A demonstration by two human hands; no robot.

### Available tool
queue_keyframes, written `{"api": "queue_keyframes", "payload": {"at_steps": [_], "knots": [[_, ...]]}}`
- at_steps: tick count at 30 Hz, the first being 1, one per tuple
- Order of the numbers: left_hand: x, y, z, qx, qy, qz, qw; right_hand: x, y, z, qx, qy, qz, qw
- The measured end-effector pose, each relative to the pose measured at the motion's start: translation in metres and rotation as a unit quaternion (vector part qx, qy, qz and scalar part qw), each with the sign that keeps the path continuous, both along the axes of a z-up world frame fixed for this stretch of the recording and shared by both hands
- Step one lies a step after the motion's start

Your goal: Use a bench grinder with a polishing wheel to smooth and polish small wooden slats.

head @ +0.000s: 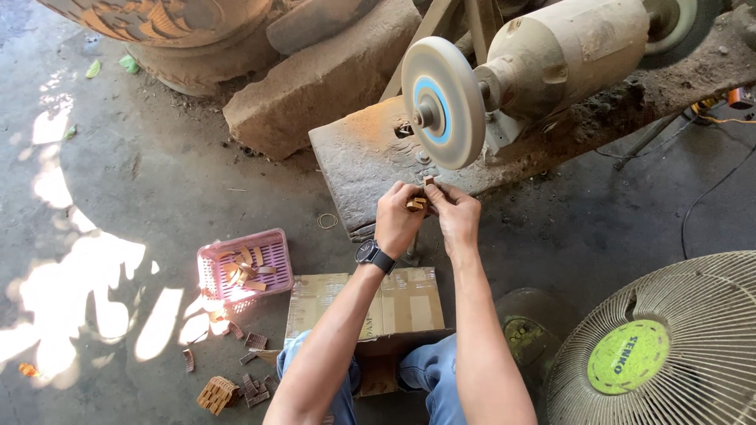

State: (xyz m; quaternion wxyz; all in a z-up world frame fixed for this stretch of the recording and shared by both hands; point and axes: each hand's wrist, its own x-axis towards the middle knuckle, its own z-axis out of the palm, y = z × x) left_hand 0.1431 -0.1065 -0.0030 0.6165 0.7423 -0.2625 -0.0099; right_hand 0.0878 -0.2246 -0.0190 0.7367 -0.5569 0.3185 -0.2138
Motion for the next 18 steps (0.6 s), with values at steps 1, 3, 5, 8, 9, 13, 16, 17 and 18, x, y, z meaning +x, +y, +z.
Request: {"api": "queue_keyframes", "payload": {"at_steps": [1,3,5,8,9,13,16,17,18], "knots": [[-0.001,0.001,-0.001,-0.001,-0.002,-0.001,1.0,-0.002,-0.001,0.001,-0.001,-0.002,-0.001,1.0],[-0.004,0.001,-0.004,0.107,-0.07,0.008,0.992,-0.007,-0.002,0.002,0.051,-0.015,0.049,0.997],[-0.006,-0.001,-0.002,0.112,-0.073,-0.002,0.991,-0.011,-0.009,0.002,0.052,-0.009,0.048,0.997],[-0.006,-0.004,0.005,0.073,-0.047,0.003,0.996,-0.014,-0.015,0.011,0.076,-0.006,0.009,0.997],[-0.005,-0.004,0.008,0.028,-0.02,0.014,0.999,-0.013,-0.016,0.015,0.099,-0.009,-0.03,0.995],[0.001,-0.007,-0.001,-0.011,0.066,0.031,0.997,-0.01,-0.031,-0.028,0.016,0.016,-0.052,0.998],[0.002,-0.011,-0.004,-0.006,0.317,-0.084,0.945,-0.004,-0.025,-0.016,0.052,-0.016,-0.067,0.996],[0.003,-0.015,-0.013,-0.043,0.326,-0.068,0.942,-0.002,-0.023,-0.014,0.051,-0.013,-0.07,0.996],[0.005,-0.017,-0.022,-0.079,0.333,-0.051,0.938,0.0,-0.021,-0.011,0.05,-0.01,-0.073,0.996]]}}
